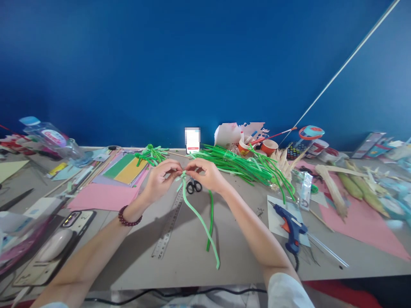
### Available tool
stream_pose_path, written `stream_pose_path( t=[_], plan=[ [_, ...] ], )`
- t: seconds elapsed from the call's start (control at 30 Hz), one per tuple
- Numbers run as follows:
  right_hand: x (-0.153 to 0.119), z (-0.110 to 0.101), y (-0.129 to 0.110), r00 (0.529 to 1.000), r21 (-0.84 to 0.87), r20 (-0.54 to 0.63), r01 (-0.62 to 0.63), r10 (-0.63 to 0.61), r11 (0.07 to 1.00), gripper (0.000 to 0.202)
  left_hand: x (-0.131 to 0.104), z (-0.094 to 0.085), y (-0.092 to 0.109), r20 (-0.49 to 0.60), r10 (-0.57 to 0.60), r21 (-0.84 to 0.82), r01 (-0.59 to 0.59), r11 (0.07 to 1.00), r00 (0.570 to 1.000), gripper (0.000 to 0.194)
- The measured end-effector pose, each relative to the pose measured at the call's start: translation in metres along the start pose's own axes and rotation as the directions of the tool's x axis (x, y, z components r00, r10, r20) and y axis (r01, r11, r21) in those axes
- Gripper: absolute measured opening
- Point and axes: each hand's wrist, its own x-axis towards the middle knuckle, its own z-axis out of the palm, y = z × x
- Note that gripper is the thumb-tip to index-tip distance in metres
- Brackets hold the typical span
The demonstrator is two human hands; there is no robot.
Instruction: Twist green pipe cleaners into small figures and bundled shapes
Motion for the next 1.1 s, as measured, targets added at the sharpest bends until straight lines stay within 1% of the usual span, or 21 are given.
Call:
stream_pose_path(
  t=[0.17,0.33,0.43,0.53,0.63,0.7,0.83,1.0,1.1],
  plan=[
    [0.0,-0.001,-0.001,0.999,-0.059,0.032,0.031,-0.029,0.998,0.009,-0.002,0.002,-0.002,0.013,-0.015,-0.024,0.016,1.0,1.0,0.008],
    [-0.001,-0.002,-0.004,0.997,-0.097,0.046,0.069,-0.064,0.993,0.007,0.001,-0.001,-0.002,0.078,-0.045,-0.042,0.048,0.998,0.996,0.009],
    [-0.002,-0.003,-0.008,0.995,-0.1,0.057,0.081,-0.076,0.992,0.005,0.002,-0.003,-0.001,0.126,-0.027,-0.017,0.029,0.999,0.992,0.009],
    [-0.003,-0.001,-0.009,0.996,-0.11,0.055,0.077,-0.072,0.991,0.005,-0.001,-0.002,-0.002,0.125,0.003,0.047,-0.009,0.999,0.992,0.009],
    [-0.004,0.001,-0.008,0.998,-0.155,0.024,0.061,-0.058,0.986,0.005,-0.006,0.001,-0.003,0.104,0.002,0.144,-0.017,0.989,0.995,0.01],
    [-0.005,0.003,-0.007,0.998,-0.191,-0.006,0.057,-0.059,0.98,0.004,-0.007,0.002,-0.003,0.077,-0.01,0.157,-0.002,0.988,0.997,0.009],
    [-0.005,0.003,-0.008,0.991,-0.243,-0.072,0.094,-0.115,0.965,0.005,-0.004,0.0,0.002,-0.003,-0.057,0.087,0.057,0.995,0.998,0.009],
    [-0.004,0.007,-0.009,0.973,-0.266,-0.148,0.132,-0.175,0.955,0.005,0.0,-0.005,0.008,0.052,-0.093,-0.013,0.094,0.995,0.994,0.01],
    [-0.005,0.009,-0.007,0.971,-0.254,-0.164,0.131,-0.176,0.958,0.005,0.0,-0.004,0.007,0.036,-0.085,-0.005,0.085,0.996,0.996,0.008]
  ],
)
